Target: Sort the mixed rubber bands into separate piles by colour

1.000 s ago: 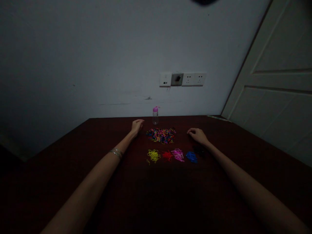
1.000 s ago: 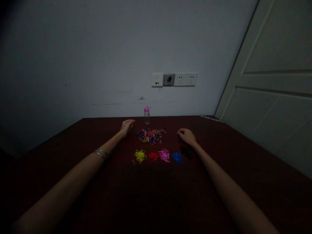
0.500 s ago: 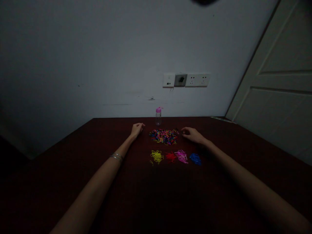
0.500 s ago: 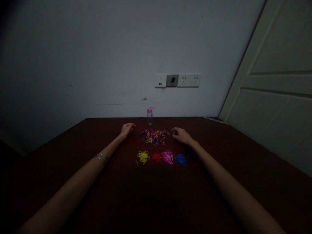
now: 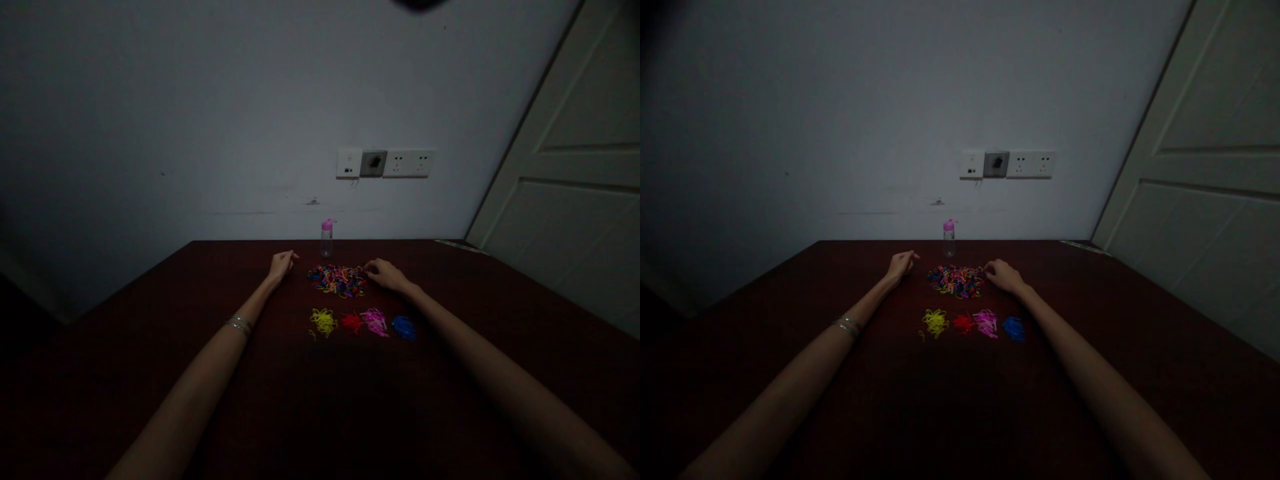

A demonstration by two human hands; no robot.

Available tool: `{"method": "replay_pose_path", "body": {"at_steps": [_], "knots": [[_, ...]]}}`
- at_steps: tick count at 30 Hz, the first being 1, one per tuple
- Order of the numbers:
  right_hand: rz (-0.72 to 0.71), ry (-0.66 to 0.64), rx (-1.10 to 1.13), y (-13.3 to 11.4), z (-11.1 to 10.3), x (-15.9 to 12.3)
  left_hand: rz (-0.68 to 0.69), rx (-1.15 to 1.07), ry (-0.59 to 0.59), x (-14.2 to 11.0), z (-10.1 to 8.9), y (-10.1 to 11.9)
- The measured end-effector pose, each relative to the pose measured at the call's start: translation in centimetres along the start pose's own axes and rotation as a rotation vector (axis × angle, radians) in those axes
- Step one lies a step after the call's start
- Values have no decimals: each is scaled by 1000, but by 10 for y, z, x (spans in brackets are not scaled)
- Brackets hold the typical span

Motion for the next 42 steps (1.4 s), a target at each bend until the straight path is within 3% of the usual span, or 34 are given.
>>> {"method": "replay_pose_path", "body": {"at_steps": [14, 19, 21, 27, 33, 35, 37, 40, 42], "knots": [[0, 68, 48, 0, 0, -10, -5, -7, -15, -3, 0, 5], [-68, 53, 200, 1, -22, -10, -7, 14, -8, -2, 0, 3], [-90, -29, 265, -6, -40, -14, 5, 15, -9, -3, 0, 3], [-155, -481, 377, -46, -87, -35, 15, 21, -14, -5, 0, 5], [-108, -863, 329, -70, -76, -42, 8, 38, -18, -7, 0, 7], [-71, -927, 314, -69, -72, -41, 17, 46, -3, -7, 0, 6], [-52, -919, 314, -65, -71, -40, 51, 74, 39, -6, 0, 7], [-70, -796, 363, -56, -77, -39, 132, 187, 112, -6, -2, 12], [-80, -677, 397, -47, -80, -37, 162, 269, 58, -7, -2, 22]]}}
Point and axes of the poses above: each hand's wrist, its own x-axis towards the middle knuckle, its own z-axis out of the palm, y = z × x, the point moved 1 cm from there along x, towards the middle knuckle, and after that the axes turned 5 degrees about x, right-handed, at the moved point
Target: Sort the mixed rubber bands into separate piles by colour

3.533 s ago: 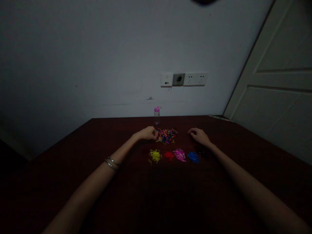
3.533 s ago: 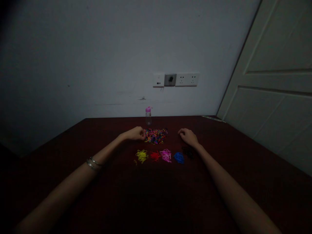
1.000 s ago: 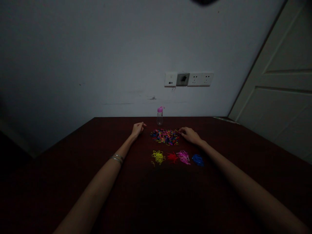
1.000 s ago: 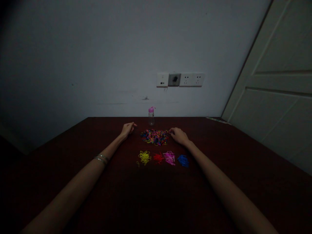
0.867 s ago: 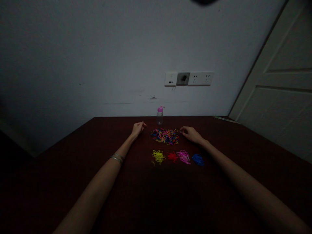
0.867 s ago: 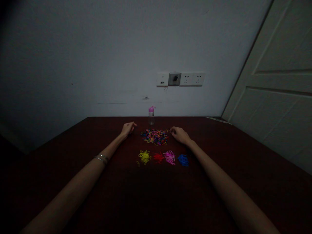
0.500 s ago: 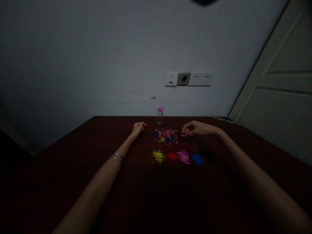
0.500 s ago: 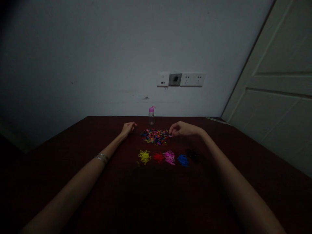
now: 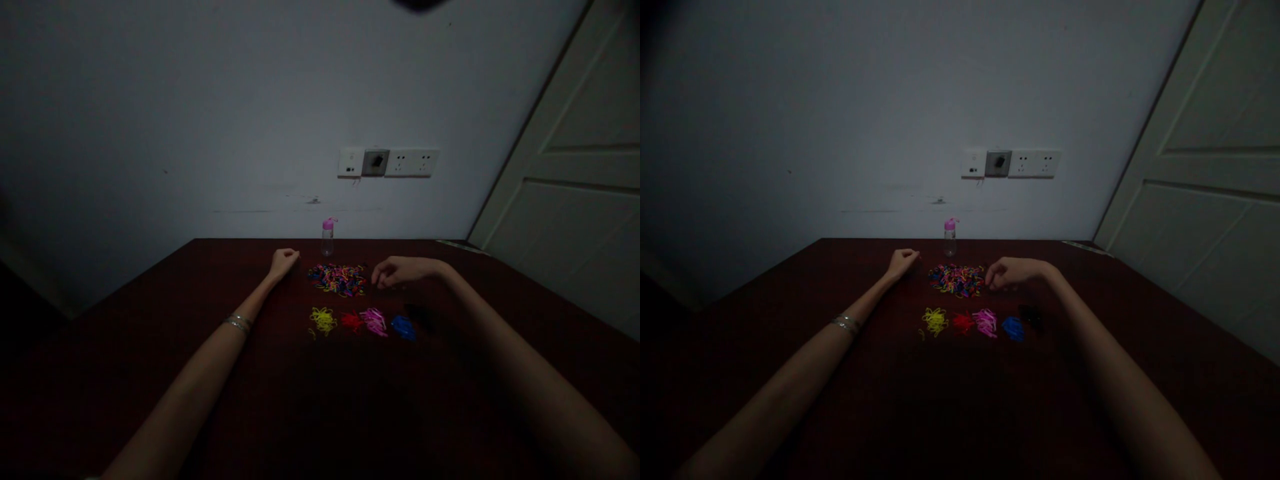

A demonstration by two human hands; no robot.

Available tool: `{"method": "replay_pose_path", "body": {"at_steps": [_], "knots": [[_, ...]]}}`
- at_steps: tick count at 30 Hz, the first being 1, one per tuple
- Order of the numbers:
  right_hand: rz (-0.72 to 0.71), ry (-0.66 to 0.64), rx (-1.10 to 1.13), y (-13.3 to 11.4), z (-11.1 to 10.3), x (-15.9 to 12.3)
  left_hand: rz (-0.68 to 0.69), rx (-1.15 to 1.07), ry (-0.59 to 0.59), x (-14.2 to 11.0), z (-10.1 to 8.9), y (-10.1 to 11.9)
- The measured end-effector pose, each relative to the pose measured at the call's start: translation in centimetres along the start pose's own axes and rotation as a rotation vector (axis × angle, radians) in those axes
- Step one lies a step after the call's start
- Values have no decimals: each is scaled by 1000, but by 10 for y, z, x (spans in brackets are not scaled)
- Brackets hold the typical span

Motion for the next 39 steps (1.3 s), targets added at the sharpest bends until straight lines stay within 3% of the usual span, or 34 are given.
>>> {"method": "replay_pose_path", "body": {"at_steps": [6, 10, 15, 21, 25, 35, 39], "knots": [[-73, 336, 15, 37, -15, 6, 95, 157, -652, -11, -1, 48], [-22, 521, 73, 65, -19, 9, 273, 300, -869, -23, 10, 70], [75, 657, 170, 86, -20, 6, 391, 401, -921, -34, 22, 77], [101, 726, 222, 97, -19, 8, 284, 456, -858, -37, 27, 73], [72, 711, 187, 96, -18, 9, 285, 452, -842, -37, 29, 70], [-7, 579, 93, 63, -17, 10, 287, 342, -918, -35, 21, 75], [-49, 427, 115, 35, -9, 10, 188, 223, -1062, -39, 15, 86]]}}
Point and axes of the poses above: each hand's wrist, its own x-axis towards the middle knuckle, its own z-axis out of the palm, y = z × x, the point moved 1 cm from there along x, towards the middle knuckle, and after that the axes turned 5 degrees about x, right-handed, at the moved point
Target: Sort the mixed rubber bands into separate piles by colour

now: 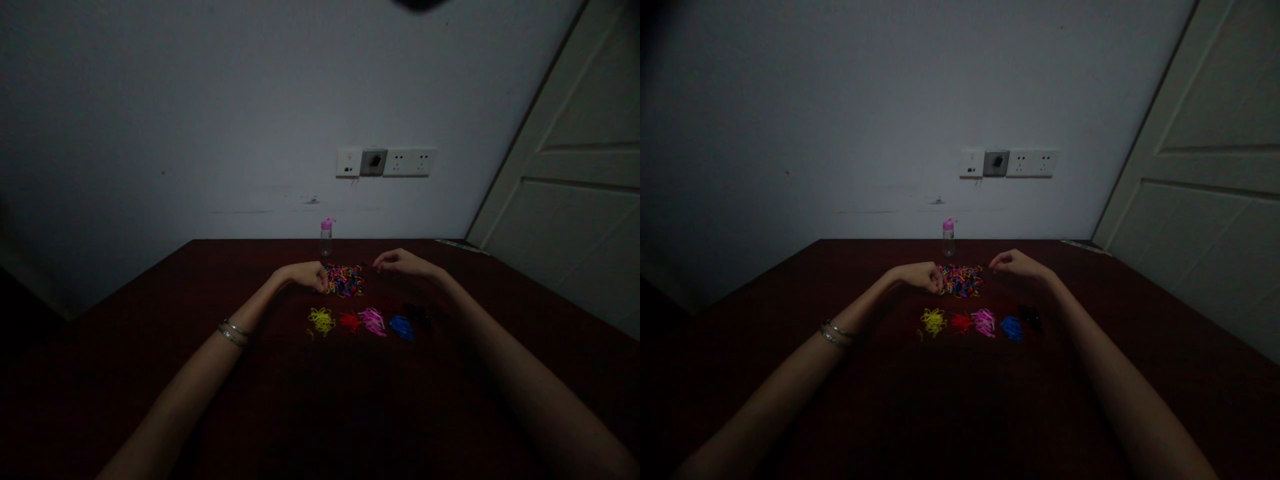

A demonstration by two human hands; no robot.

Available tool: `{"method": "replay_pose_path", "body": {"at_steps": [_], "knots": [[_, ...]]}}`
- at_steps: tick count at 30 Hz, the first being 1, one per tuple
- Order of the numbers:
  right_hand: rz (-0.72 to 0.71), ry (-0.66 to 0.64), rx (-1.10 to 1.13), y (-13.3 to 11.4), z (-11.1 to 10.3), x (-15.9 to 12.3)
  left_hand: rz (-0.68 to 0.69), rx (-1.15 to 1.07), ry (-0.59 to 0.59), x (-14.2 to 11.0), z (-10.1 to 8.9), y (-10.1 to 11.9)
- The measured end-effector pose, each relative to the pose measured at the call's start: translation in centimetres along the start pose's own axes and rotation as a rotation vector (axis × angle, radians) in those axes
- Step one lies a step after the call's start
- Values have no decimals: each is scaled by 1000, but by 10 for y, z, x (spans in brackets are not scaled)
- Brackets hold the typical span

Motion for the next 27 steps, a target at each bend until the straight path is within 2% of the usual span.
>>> {"method": "replay_pose_path", "body": {"at_steps": [4, 7, 9, 13, 15, 20, 27], "knots": [[-31, -194, -36, -26, 19, 1, -23, -142, -199, -5, 0, 10], [-67, -242, -146, -38, 39, 5, -48, -167, -256, -7, -2, 8], [-115, -259, -231, -44, 53, 8, -46, -168, -215, -8, -6, 3], [-188, -276, -389, -47, 76, 12, -96, -85, -13, -9, -15, -14], [-200, -252, -479, -46, 81, 12, -120, -41, 50, -9, -18, -22], [-169, -185, -611, -45, 85, 11, -123, 4, 84, -7, -19, -32], [-174, -176, -632, -47, 89, 10, -127, 79, 89, -4, -13, -29]]}}
Point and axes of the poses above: each hand's wrist, its own x-axis towards the middle knuckle, its own z-axis out of the palm, y = z × x, the point moved 1 cm from there along x, towards the middle knuckle, and after that the axes turned 5 degrees about x, right-handed, at the moved point
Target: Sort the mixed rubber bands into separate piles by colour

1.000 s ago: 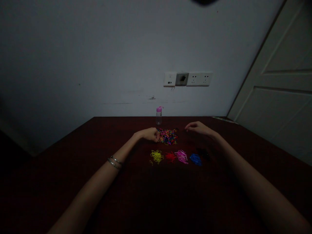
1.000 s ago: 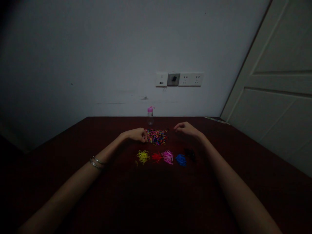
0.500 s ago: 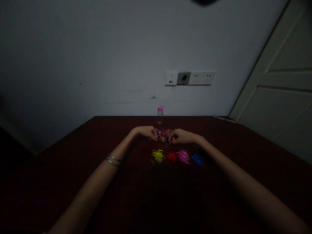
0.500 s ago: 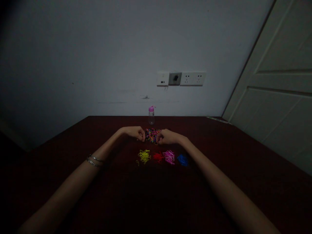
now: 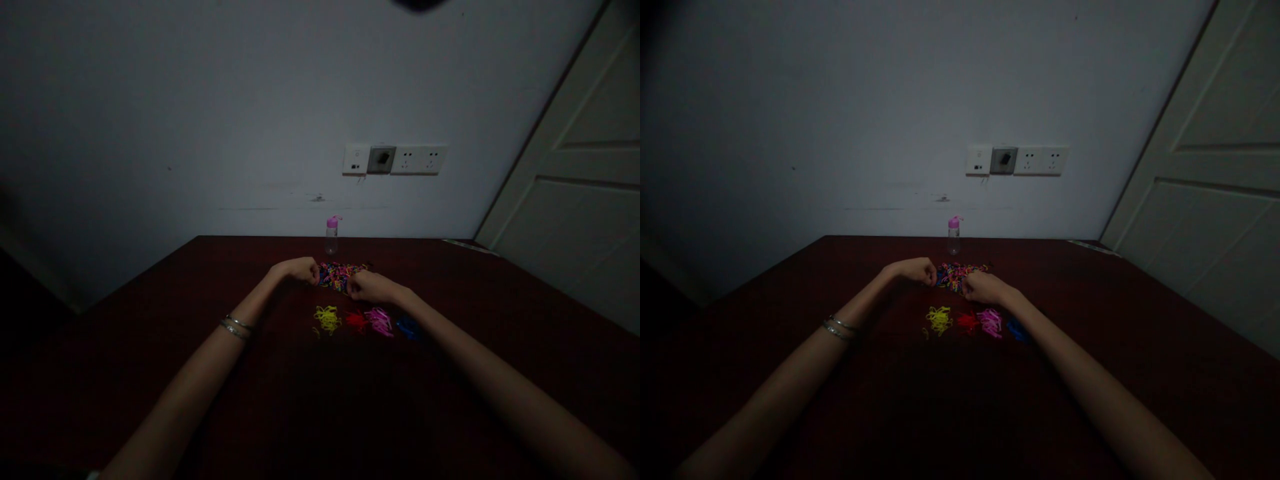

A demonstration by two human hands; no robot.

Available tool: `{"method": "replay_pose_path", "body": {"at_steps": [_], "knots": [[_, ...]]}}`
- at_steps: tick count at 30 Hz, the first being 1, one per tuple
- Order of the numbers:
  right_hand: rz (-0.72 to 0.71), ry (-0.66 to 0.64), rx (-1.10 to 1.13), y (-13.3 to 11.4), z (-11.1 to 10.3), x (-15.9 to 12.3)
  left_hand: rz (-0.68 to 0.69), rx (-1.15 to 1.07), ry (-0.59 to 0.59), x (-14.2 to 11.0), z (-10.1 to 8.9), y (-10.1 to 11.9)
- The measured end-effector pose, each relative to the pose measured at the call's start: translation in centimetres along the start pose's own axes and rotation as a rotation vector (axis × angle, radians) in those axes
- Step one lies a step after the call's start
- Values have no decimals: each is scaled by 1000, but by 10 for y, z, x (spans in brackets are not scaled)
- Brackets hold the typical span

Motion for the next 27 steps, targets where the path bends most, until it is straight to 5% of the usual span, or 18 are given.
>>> {"method": "replay_pose_path", "body": {"at_steps": [8, 14, 27], "knots": [[-93, -4, 302, -9, -3, -1, 31, 234, 16, 0, -1, 4], [-225, -121, 504, -28, 0, -1, 127, 272, 23, 0, 3, 12], [-105, 145, 87, -8, -2, 2, 15, 379, 87, 3, 13, 16]]}}
Point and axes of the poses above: each hand's wrist, its own x-axis towards the middle knuckle, its own z-axis out of the palm, y = z × x, the point moved 1 cm from there along x, towards the middle knuckle, and after that the axes turned 5 degrees about x, right-handed, at the moved point
